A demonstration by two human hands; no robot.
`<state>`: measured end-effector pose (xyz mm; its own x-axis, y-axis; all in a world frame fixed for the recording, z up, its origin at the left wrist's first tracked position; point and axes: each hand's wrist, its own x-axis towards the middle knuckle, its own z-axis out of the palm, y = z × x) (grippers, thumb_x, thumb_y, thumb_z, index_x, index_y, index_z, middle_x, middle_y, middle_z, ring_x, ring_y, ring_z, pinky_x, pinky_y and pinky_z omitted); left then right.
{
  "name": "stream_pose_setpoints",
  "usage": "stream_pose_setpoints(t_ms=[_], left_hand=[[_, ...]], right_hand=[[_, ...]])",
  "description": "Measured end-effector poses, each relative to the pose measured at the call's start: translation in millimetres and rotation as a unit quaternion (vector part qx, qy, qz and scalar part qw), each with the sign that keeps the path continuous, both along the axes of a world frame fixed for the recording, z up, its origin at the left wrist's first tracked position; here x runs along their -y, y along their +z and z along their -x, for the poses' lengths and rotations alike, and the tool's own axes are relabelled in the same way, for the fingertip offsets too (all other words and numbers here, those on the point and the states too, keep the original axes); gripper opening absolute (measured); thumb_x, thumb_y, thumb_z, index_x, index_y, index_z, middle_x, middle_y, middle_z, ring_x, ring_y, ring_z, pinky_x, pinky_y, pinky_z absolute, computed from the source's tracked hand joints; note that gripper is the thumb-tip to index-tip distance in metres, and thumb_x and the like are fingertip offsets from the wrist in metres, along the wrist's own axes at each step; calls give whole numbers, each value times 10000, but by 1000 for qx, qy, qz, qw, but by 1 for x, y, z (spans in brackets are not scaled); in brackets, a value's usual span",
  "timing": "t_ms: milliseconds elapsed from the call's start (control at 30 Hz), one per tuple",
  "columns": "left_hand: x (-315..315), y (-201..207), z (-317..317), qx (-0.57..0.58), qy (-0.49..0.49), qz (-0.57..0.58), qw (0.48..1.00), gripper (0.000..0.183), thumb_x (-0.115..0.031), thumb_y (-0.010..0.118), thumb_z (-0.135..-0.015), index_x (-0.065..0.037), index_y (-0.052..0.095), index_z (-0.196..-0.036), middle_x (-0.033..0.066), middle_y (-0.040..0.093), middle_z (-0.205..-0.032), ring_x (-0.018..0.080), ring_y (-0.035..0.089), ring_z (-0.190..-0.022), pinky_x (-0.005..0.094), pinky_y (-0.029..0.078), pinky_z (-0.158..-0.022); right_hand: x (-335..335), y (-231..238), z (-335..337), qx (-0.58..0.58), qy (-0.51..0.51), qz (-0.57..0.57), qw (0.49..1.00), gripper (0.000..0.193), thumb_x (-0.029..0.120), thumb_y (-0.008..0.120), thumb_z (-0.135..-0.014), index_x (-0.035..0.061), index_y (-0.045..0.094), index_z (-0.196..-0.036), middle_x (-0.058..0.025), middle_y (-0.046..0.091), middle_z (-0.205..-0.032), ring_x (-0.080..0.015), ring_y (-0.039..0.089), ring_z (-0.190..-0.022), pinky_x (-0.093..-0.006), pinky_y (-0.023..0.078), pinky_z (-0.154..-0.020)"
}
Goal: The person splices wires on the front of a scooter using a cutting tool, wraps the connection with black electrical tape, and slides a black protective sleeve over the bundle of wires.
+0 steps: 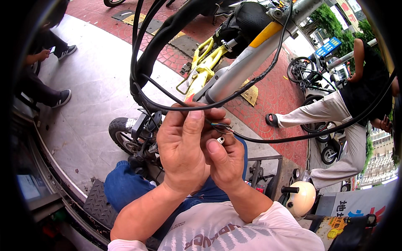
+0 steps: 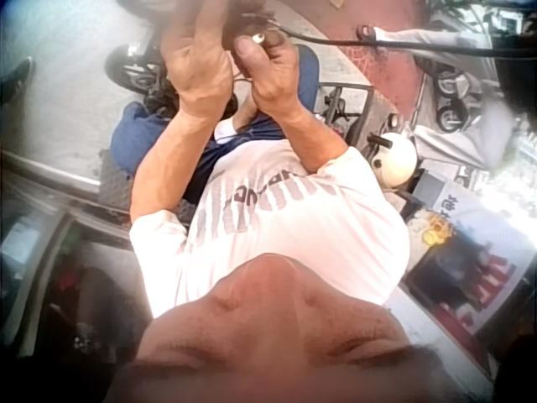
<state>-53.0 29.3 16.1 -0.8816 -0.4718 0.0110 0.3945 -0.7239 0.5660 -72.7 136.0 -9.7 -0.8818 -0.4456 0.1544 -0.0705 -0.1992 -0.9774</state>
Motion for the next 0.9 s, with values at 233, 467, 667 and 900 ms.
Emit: stream_pose_setpoints(t_ms=[233, 467, 667, 900], left_hand=[[0, 0, 1, 9, 9, 34, 999, 309, -264, 483, -1117, 30, 573, -1097, 212, 719, -1028, 263, 745, -893, 350, 631, -775], [1, 0, 1, 6, 9, 40, 999, 311, -262, 469, -1122, 30, 573, -1099, 210, 717, -1035, 259, 743, -905, 339, 629, -773], [2, 0, 0, 7, 8, 36, 999, 309, -264, 480, -1119, 30, 574, -1101, 212, 717, -1032, 259, 743, -904, 336, 628, -769], [2, 2, 0, 14, 10, 37, 999, 314, -262, 489, -1117, 39, 577, -1103, 214, 714, -1038, 276, 742, -916, 359, 623, -806]], right_hand=[[-1, -1, 3, -35, -2, -41, 999, 242, 211, 615, -1029, -7, 653, -1127, 3, 638, -869, -54, 529, -735, -227, 431, -660], [3, 2, 2, -23, -7, -27, 999, 249, 195, 611, -1025, -18, 659, -1142, -3, 658, -884, -54, 543, -753, -228, 437, -669], [2, -3, 4, -8, 3, -15, 1000, 233, 164, 604, -1015, -23, 663, -1140, 7, 657, -888, -51, 539, -755, -228, 435, -670], [4, -2, 3, -17, -11, -21, 1000, 226, 165, 591, -1017, -14, 671, -1131, 4, 653, -872, -54, 528, -762, -234, 431, -682]])
